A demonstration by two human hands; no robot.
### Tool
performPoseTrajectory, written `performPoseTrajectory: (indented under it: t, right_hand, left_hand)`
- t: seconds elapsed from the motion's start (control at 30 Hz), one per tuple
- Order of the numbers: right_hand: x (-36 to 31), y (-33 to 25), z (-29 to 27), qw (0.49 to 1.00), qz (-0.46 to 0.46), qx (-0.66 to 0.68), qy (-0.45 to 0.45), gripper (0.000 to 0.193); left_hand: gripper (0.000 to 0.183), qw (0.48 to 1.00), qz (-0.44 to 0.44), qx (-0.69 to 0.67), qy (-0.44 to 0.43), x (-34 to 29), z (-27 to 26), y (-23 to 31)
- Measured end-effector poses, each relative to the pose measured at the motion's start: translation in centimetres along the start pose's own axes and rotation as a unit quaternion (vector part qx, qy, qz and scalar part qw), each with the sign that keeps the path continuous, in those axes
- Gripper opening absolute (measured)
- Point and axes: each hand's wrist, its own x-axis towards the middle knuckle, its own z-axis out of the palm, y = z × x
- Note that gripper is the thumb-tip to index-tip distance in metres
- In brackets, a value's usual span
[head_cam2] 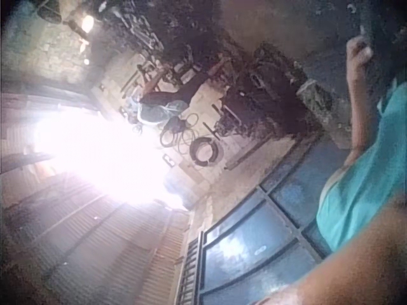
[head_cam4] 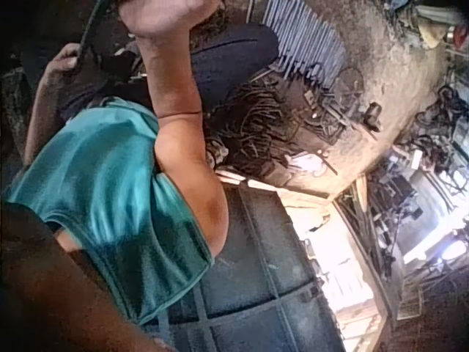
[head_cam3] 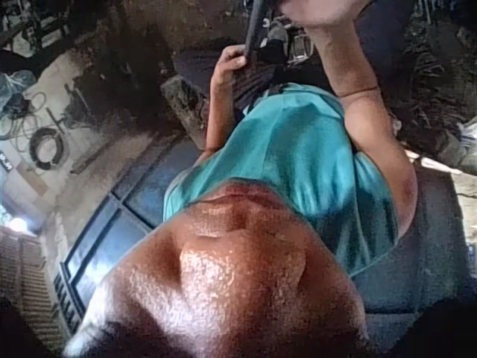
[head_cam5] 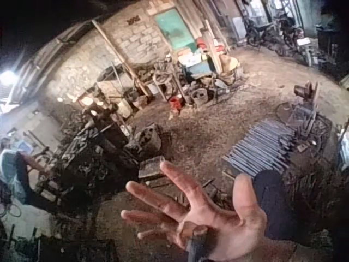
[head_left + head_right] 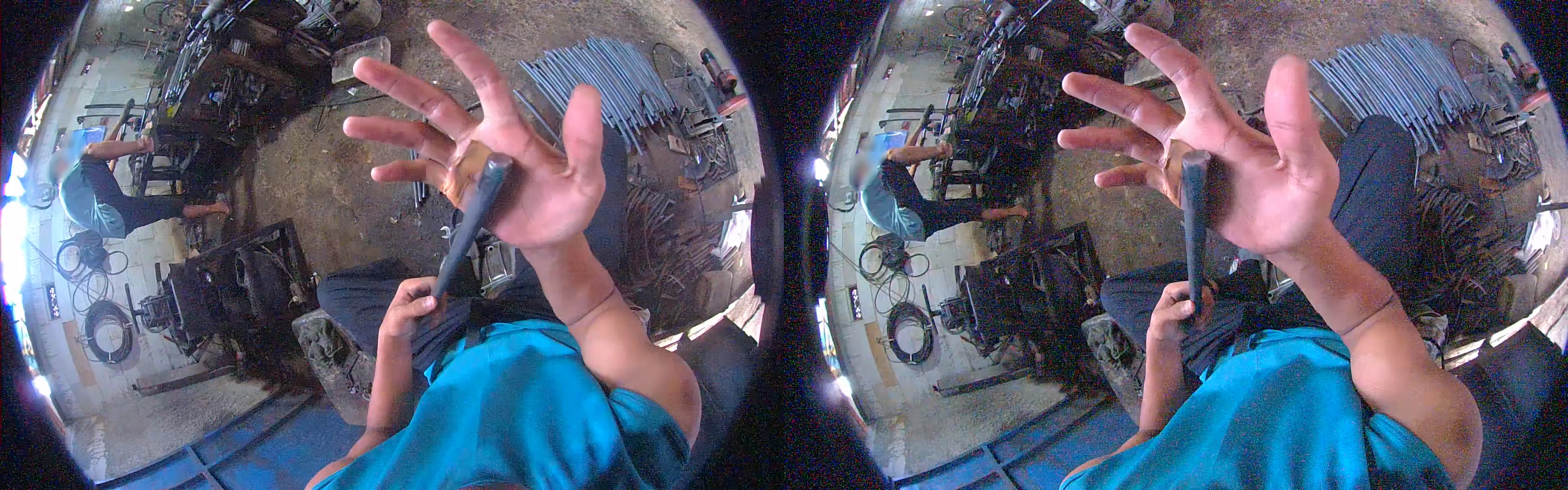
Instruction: Hammering a metal rod on an anvil to shape or flatten it.
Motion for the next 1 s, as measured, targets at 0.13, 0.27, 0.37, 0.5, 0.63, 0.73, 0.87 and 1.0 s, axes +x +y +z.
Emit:
performPoseTrajectory:
  t: [0.13, 0.27, 0.37, 0.5, 0.63, 0.73, 0.87, 1.0]
  right_hand:
    - [-1.7, -1.4, 0.4, 1.0, -0.007, 0.002, 0.01, 0.083]
    - [-1.9, -1.7, 0.2, 0.999, -0.019, 0.01, 0.024, 0.082]
    - [-1.6, -1.2, 0.5, 0.999, -0.027, 0.013, 0.035, 0.081]
    - [-1.0, -1.1, 0.8, 0.998, -0.035, 0.022, 0.047, 0.081]
    - [-0.5, 0.5, 1.5, 0.997, -0.043, 0.031, 0.06, 0.08]
    - [-0.9, -0.7, 1.1, 0.996, -0.053, 0.035, 0.07, 0.079]
    - [-0.5, 0.2, 1.9, 0.994, -0.065, 0.04, 0.083, 0.079]
    - [0.0, 0.2, 1.8, 0.991, -0.078, 0.045, 0.097, 0.078]
  left_hand:
    - [0.037, 0.999, 0.044, 0.003, 0.027, 0.4, 0.7, 0.4]
    - [0.036, 0.998, 0.048, 0.026, 0.028, 0.2, 0.0, 0.0]
    - [0.035, 0.994, 0.076, 0.045, 0.056, 0.2, 0.4, 0.1]
    - [0.029, 0.985, 0.126, 0.063, 0.104, 0.4, 0.4, -0.4]
    - [0.027, 0.962, 0.182, 0.125, 0.162, 0.7, 0.5, -0.4]
    - [0.027, 0.938, 0.206, 0.18, 0.211, 0.9, 1.2, 0.1]
    - [0.027, 0.908, 0.221, 0.256, 0.248, 1.0, 1.3, 0.4]
    - [0.03, 0.851, 0.278, 0.331, 0.297, 1.6, 1.1, 0.2]
